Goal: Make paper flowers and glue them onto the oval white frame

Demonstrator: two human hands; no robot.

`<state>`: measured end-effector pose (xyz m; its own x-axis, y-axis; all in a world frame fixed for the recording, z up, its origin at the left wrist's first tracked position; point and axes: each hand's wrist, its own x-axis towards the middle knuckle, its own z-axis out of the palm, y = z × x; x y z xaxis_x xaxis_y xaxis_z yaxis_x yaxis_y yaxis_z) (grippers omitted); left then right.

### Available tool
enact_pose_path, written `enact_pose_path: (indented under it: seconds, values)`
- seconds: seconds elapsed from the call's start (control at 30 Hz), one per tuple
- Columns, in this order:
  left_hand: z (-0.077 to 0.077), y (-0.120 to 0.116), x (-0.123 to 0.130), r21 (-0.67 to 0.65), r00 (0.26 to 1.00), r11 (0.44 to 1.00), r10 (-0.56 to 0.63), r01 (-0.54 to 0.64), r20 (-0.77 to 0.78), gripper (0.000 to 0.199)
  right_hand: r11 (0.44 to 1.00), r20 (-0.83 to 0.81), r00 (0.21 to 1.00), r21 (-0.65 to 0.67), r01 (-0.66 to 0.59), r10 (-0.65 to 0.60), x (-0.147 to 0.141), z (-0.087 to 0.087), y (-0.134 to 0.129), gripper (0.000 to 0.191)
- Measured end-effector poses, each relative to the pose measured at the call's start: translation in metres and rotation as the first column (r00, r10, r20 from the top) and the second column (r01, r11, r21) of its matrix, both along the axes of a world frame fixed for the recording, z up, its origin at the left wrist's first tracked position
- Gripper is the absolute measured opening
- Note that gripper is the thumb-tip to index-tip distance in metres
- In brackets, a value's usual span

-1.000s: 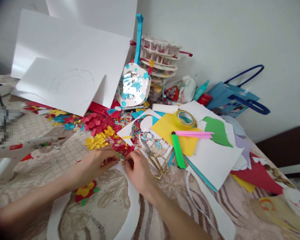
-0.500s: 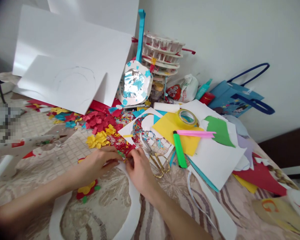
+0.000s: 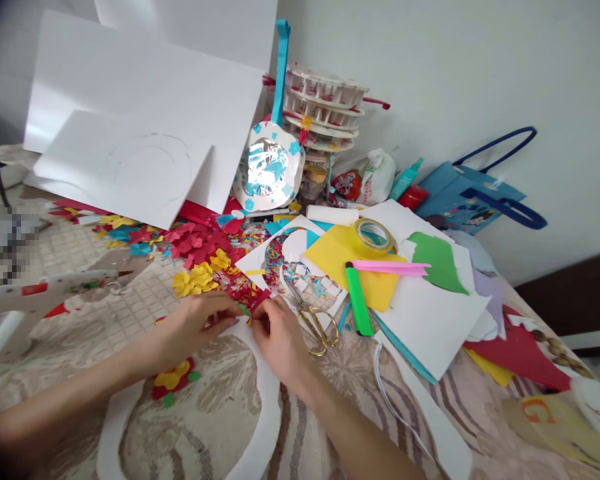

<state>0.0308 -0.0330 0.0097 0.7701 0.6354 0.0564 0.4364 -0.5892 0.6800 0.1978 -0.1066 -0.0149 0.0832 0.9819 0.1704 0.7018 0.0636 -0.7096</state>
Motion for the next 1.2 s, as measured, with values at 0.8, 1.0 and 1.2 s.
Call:
enact_pose_path:
  seconds: [0.8, 1.0, 1.2]
  values:
    - [-0.002, 0.003, 0.002, -0.644, 0.986, 0.765, 0.085, 0.027, 0.141, 0.022, 0.946, -0.631, 0.768, -0.304, -0.112, -0.111, -0.003, 0.014, -0.008, 0.004]
    - [-0.004, 0.004, 0.001, -0.691, 0.983, 0.722, 0.099, 0.037, 0.156, 0.024, 0.951, -0.706, 0.698, -0.282, -0.128, -0.115, -0.005, 0.010, -0.007, 0.007]
    - [0.001, 0.001, 0.006, -0.779, 0.977, 0.626, 0.154, 0.020, 0.148, 0.028, 0.951, -0.719, 0.680, -0.289, -0.109, -0.141, -0.009, 0.011, -0.008, 0.008]
